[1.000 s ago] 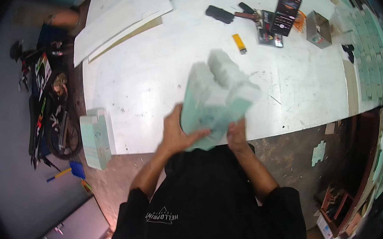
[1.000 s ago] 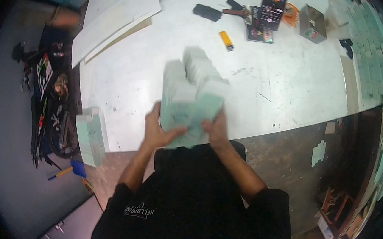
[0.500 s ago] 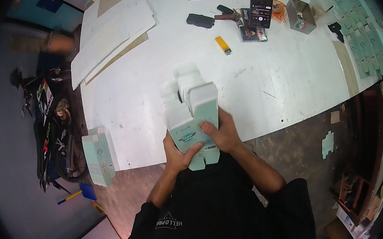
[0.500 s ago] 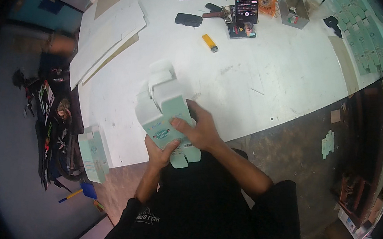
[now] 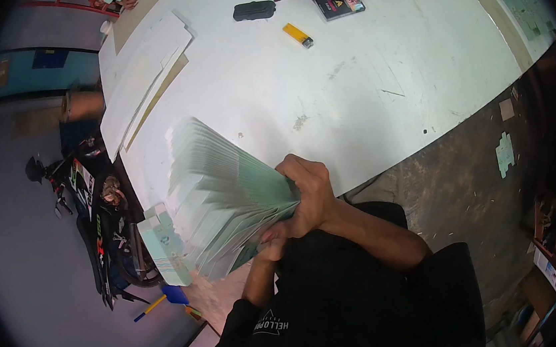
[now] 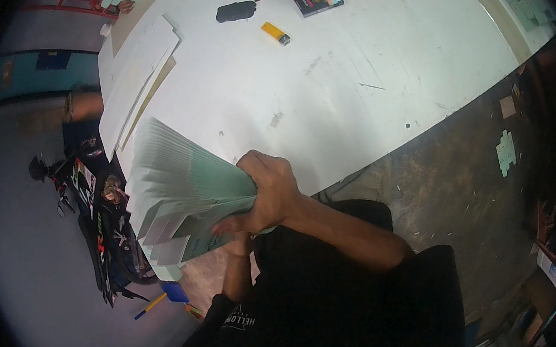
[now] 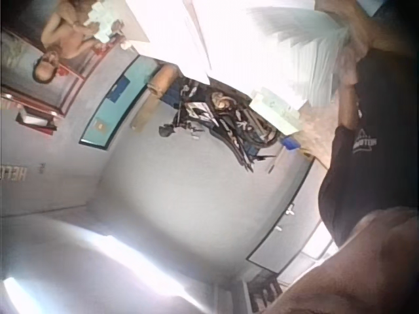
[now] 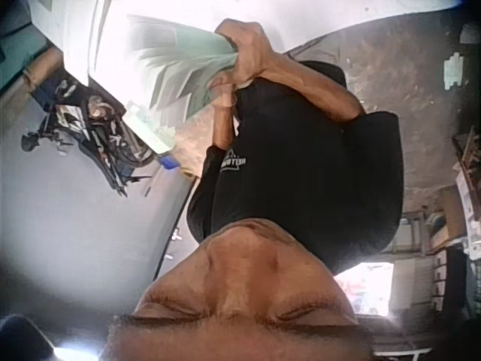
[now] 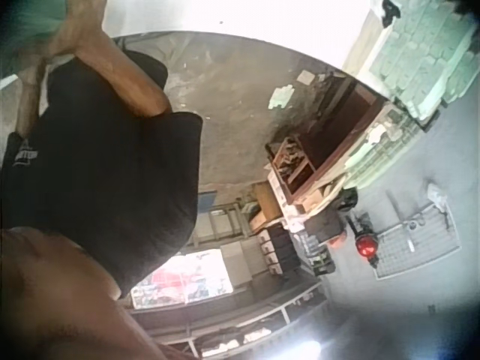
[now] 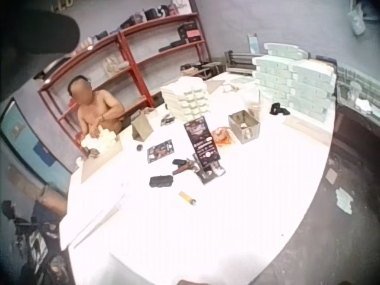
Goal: The person gathers and aligns a stack of light green paper sheets on a white table, then separates and restacks them. The person also moves white paper sheets aside and handles a small box on the table.
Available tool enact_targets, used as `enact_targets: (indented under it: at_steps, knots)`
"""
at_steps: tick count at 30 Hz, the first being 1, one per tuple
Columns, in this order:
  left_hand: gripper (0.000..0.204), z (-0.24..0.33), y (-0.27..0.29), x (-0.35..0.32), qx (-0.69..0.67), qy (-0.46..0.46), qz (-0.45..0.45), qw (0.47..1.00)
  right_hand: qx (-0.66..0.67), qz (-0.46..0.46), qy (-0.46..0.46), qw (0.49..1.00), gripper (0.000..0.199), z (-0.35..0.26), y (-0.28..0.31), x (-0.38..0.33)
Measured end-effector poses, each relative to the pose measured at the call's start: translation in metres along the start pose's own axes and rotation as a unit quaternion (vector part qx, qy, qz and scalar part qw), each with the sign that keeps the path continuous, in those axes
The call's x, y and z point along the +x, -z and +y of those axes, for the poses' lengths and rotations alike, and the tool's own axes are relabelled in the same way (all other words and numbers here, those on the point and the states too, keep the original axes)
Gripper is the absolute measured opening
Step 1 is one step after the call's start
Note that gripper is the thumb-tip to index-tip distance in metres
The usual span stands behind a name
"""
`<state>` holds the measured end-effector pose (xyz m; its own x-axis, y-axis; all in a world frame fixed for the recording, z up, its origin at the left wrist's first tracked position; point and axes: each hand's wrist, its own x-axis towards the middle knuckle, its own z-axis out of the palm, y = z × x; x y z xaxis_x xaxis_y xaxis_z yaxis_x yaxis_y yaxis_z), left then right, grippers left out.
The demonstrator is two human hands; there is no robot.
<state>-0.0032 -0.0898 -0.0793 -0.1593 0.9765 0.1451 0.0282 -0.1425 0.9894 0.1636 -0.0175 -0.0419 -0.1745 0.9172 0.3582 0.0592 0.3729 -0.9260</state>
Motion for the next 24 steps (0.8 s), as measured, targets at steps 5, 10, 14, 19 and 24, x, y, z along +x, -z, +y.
enact_targets:
  at_steps: [5,10,14,19,24]
  knots:
    - [0.057,0.015,0.021,0.011,-0.072,0.003,-0.006,0.997,0.038,0.032,0.022,0.999,0.107,-0.042,0.018,0.020]
    - [0.053,0.018,0.033,0.004,-0.159,-0.011,-0.017,0.987,0.112,0.063,0.034,0.991,0.103,-0.047,0.016,0.028]
    - [0.050,0.017,0.036,0.004,-0.206,-0.012,-0.024,0.978,0.140,0.071,0.006,0.988,0.089,-0.037,0.018,0.028]
    - [0.046,0.018,0.039,0.011,-0.253,-0.003,-0.040,0.967,0.209,0.019,-0.027,0.977,0.107,-0.043,0.031,0.044]
    - [0.043,0.017,0.054,0.031,-0.374,0.030,-0.090,0.922,0.272,0.031,-0.015,0.962,0.140,-0.016,0.064,0.027]
